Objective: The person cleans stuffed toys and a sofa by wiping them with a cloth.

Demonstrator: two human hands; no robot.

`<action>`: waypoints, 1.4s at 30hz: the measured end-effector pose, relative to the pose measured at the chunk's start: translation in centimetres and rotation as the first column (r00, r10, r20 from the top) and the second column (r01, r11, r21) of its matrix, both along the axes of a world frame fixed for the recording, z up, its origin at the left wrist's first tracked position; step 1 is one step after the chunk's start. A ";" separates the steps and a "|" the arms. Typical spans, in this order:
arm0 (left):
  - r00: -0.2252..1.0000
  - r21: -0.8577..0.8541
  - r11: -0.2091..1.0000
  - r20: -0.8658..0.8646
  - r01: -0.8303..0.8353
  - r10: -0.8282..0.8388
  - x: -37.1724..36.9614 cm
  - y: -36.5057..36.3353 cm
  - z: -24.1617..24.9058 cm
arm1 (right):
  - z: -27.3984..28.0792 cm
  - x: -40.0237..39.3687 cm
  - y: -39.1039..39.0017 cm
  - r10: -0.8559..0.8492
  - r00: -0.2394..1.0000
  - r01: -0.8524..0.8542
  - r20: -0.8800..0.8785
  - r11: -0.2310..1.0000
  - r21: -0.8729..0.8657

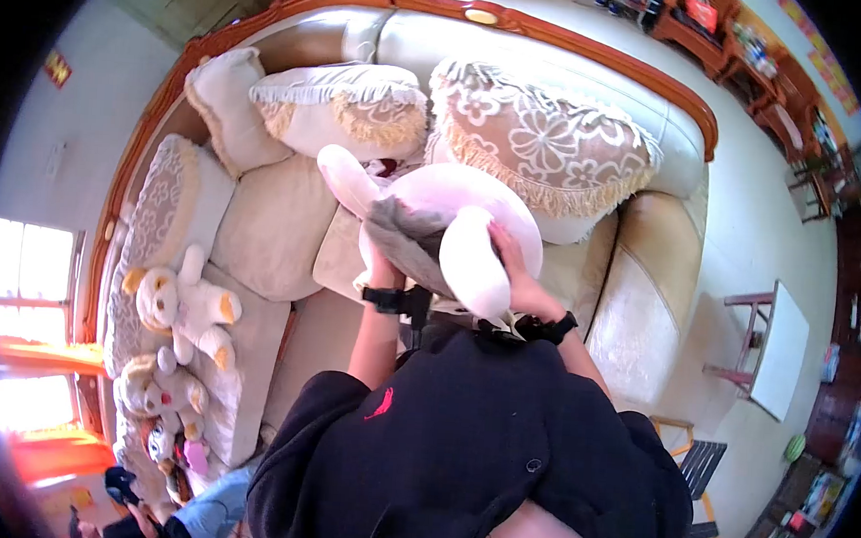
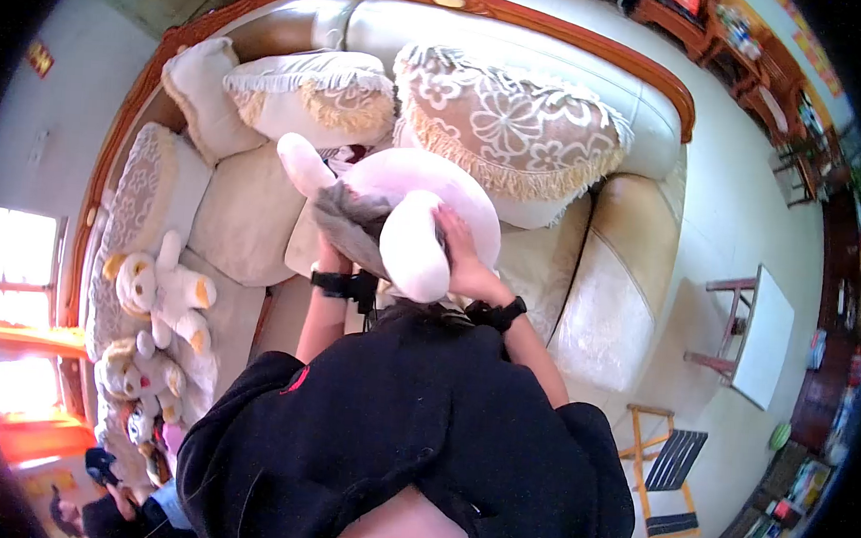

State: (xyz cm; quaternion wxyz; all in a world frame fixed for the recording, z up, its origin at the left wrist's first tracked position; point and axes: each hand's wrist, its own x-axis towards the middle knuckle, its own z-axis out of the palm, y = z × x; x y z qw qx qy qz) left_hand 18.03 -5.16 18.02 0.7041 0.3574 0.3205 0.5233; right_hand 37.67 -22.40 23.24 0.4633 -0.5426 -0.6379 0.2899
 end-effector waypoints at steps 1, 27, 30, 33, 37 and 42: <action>1.000 -0.007 1.000 0.019 -0.007 0.007 -3.3 2.1 -2.6 | -0.1 0.3 0.2 0.024 1.000 -0.024 -0.001 1.000 0.000; 0.711 -0.402 0.823 -0.431 0.401 -0.556 -17.7 17.1 -2.1 | -4.7 -2.3 13.6 -0.550 0.493 0.619 0.674 0.766 0.171; 0.455 -0.045 0.816 -0.811 0.576 -0.366 -11.9 16.1 -5.0 | -3.8 -3.3 11.5 -0.561 0.504 0.656 0.657 0.743 0.132; 0.246 0.067 0.845 -0.966 0.530 -0.078 -7.9 11.9 -3.7 | -3.6 -4.3 8.0 -0.574 0.494 0.710 0.653 0.700 0.078; 0.386 -0.049 0.811 -0.861 0.583 -0.330 -6.7 9.6 -0.8 | -3.4 -4.5 2.1 -0.436 0.490 0.759 0.754 0.639 -0.123; 0.496 -0.077 0.805 -0.752 0.588 -0.434 -5.5 1.3 -0.8 | -3.4 1.0 -6.5 -0.273 0.678 0.643 0.683 0.670 -0.370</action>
